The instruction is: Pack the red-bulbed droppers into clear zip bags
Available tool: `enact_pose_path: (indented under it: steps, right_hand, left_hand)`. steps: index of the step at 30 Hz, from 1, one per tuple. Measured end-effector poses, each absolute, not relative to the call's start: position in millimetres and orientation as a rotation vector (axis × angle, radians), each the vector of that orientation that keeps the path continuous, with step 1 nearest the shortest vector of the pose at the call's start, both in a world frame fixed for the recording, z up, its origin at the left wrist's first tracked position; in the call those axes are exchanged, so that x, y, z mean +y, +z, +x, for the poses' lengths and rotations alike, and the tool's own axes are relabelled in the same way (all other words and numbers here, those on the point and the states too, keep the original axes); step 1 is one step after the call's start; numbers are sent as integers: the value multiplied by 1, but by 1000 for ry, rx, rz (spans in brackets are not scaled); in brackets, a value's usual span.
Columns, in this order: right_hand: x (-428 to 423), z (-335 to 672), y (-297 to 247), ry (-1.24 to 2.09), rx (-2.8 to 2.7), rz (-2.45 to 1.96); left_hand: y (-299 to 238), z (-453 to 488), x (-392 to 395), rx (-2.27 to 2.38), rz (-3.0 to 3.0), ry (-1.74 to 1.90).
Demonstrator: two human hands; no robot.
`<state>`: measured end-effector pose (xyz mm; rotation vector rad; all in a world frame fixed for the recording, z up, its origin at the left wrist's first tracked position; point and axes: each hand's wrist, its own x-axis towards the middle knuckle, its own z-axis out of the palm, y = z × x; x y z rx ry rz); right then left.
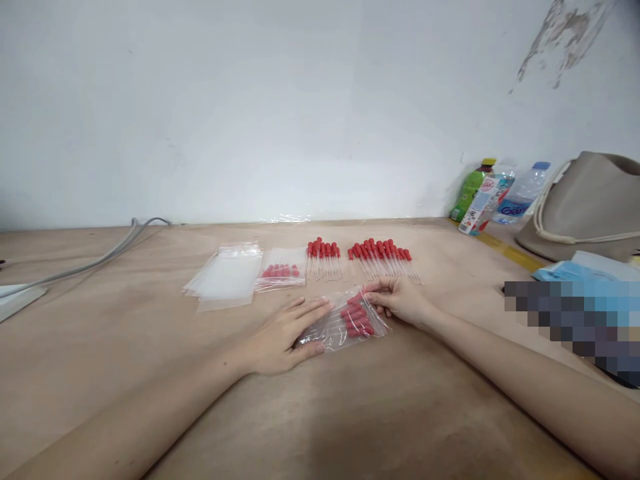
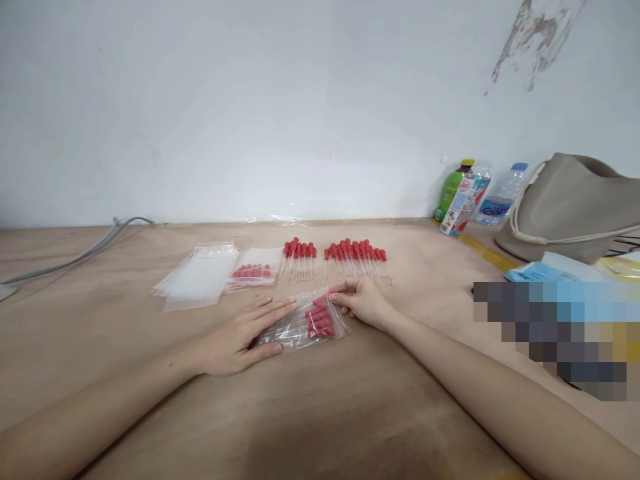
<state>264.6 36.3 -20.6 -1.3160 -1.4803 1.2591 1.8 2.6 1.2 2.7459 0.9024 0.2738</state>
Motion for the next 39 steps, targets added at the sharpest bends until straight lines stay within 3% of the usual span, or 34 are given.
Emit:
enact_pose_path:
  steps: [5,13,22,26,31,34,39]
  right_hand:
    - [35,259,-23,1092,-1494,-1339]
    - [38,266,-26,794,-1983,-1054]
    - [29,262,-5,1277,-1530,-1428]
    - [25,258,-6,1513,-1684,-1197]
    - [23,256,-10,1541,-1516,-1177]
    - [22,254,-9,1669,-1308,-1057]
    - [28,256,-10,1588,-1143,-940]
  left_hand:
    - [0,2,3,894,2735,298]
    - [1,2,2,909,2751,287]
    - [1,2,3,903,2769,278]
    - [1,2,5,891,2766,266]
    - [0,2,5,865,2702,337]
    - [0,1,4,861,2641,466]
    - [-3,0,1,1171,2517,1041]
